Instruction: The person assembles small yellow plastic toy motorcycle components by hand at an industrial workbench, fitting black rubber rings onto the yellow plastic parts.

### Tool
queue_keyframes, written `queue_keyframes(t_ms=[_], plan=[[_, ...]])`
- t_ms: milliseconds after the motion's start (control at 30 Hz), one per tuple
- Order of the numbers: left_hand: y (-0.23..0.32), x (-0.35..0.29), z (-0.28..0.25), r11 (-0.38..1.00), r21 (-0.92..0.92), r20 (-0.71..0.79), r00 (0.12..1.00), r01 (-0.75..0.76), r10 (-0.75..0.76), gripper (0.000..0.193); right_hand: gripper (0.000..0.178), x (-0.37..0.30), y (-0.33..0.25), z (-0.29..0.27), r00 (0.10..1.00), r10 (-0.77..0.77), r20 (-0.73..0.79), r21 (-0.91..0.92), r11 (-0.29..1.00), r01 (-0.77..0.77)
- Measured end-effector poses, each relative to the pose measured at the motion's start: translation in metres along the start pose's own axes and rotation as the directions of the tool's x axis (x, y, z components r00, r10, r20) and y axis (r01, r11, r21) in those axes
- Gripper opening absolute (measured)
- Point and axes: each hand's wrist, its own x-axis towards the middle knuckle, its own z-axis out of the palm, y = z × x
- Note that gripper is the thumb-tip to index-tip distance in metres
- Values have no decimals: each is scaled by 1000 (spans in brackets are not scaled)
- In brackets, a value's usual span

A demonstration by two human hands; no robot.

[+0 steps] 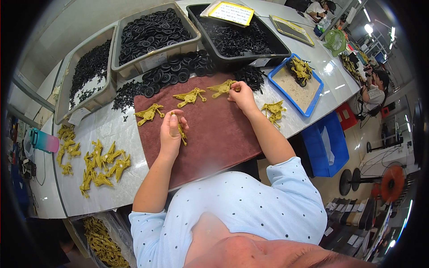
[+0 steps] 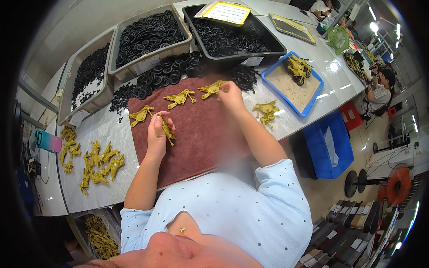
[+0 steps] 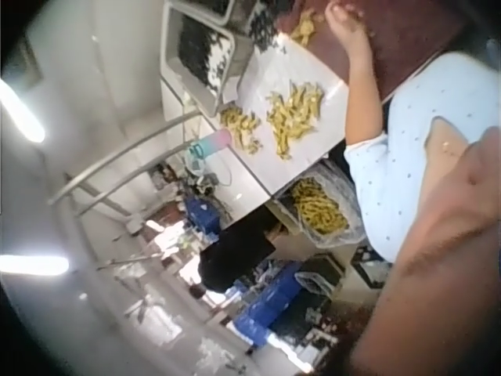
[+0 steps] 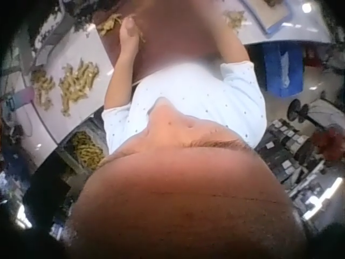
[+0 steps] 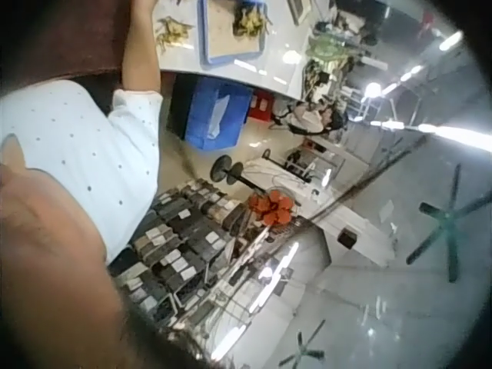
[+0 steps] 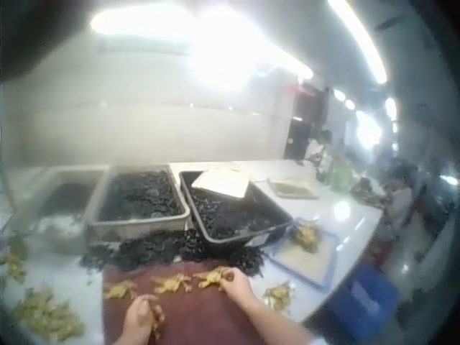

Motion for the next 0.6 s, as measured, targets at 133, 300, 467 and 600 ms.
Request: queue_keyframes(t_ms=[133, 300, 467, 600], plan=[[-2, -1, 2, 1000, 15, 1, 1000, -5, 5, 39, 27, -7, 14, -10, 833, -553, -11, -635, 647, 421], [0, -4, 6, 994, -111, 71, 997, 23, -15, 36, 34, -61, -42, -6, 875, -478, 70, -387, 796, 466], [-6, -15, 28, 915, -362, 258, 962, 180, -87, 34, 47, -127, -69, 21, 684, -465, 562, -112, 776, 620], [-11, -25, 29, 933, -220, 373, 908, 285, -189, 42, 44, -138, -61, 22, 775, -396, 492, -250, 789, 562]])
